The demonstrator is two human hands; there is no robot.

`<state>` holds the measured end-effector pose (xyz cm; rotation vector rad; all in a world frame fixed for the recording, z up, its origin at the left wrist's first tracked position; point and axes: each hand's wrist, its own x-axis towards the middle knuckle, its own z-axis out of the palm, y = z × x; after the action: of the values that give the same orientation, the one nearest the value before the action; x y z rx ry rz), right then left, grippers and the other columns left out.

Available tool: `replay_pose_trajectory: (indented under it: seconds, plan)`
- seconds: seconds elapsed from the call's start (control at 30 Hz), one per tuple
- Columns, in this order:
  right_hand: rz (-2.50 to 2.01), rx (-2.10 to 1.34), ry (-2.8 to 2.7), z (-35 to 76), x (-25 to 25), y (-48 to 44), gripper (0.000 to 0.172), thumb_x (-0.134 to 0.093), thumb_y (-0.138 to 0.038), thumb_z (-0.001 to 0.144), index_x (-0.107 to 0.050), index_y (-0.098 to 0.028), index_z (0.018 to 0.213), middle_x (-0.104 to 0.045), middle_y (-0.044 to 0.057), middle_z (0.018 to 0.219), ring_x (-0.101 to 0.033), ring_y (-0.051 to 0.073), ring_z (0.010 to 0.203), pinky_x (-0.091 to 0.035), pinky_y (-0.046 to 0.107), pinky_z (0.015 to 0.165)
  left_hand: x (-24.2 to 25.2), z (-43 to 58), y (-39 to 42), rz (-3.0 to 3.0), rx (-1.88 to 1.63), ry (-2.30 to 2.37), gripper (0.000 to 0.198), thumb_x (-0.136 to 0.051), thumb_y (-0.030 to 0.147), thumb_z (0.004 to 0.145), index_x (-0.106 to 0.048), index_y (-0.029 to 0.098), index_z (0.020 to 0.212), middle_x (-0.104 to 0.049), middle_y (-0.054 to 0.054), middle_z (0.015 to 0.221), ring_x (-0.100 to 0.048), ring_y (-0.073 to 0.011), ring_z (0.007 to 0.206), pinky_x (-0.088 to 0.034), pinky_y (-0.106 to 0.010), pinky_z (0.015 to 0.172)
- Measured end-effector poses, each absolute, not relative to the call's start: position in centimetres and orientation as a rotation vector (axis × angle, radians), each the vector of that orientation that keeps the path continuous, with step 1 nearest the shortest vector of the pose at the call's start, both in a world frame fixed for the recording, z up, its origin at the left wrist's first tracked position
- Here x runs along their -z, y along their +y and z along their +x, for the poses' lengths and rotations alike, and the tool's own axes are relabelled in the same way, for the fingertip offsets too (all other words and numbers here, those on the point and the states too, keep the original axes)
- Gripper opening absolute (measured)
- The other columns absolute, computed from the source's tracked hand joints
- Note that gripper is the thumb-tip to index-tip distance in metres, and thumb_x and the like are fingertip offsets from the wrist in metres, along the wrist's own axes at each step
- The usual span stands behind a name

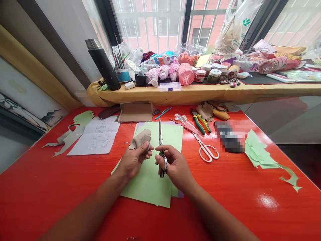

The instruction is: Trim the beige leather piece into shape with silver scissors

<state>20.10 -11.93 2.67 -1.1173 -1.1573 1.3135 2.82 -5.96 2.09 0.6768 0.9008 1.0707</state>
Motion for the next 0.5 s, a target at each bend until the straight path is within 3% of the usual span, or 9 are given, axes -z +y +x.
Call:
replay_pose_trajectory:
  seconds: [0.13,0.23,0.4,0.5]
  plan:
    - [-1.049,-1.278,-1.181,20.63,-3.2,-12.13,0.042,-0.087,-0.044,0.091,-0.07,-0.027,0.126,-0.074,0.0,0.086,-0.074,0.019,0.065,-0.057,0.034,0.063,-1.99,2.58,-5.67,0.573,-1.122,0.903,0.05,-0.101,0.026,0.064,-0.076,0.015,0.107,-0.083,-0.01,0.097,-0.076,-0.0174,0.079,-0.064,-0.029,0.078]
    - [-0.974,-1.326,-1.161,20.82,-3.4,-12.2,0.05,-0.087,-0.042,0.093,-0.066,-0.03,0.137,-0.077,0.002,0.093,-0.074,0.018,0.061,-0.055,0.032,0.058,-2.12,2.37,-5.55,0.538,-1.135,0.883,0.05,-0.101,0.023,0.064,-0.077,0.016,0.108,-0.083,-0.01,0.097,-0.078,-0.0189,0.086,-0.065,-0.031,0.085]
    - [-1.095,-1.515,-1.08,20.34,-2.7,-11.91,0.065,-0.091,-0.049,0.086,-0.064,-0.026,0.14,-0.068,-0.004,0.08,-0.049,0.008,0.042,-0.041,0.024,0.041,-2.07,2.1,-5.21,0.572,-1.199,0.912,0.045,-0.101,0.028,0.064,-0.077,0.018,0.101,-0.081,-0.005,0.096,-0.076,-0.0173,0.081,-0.061,-0.028,0.074]
    - [-1.1,-1.478,-1.124,20.16,-2.42,-12.02,0.066,-0.09,-0.05,0.087,-0.063,-0.026,0.142,-0.065,-0.004,0.08,-0.046,0.007,0.043,-0.039,0.024,0.041,-2.0,2.02,-4.9,0.549,-1.257,0.913,0.047,-0.102,0.027,0.061,-0.076,0.018,0.099,-0.077,-0.001,0.089,-0.07,-0.012,0.072,-0.055,-0.023,0.066]
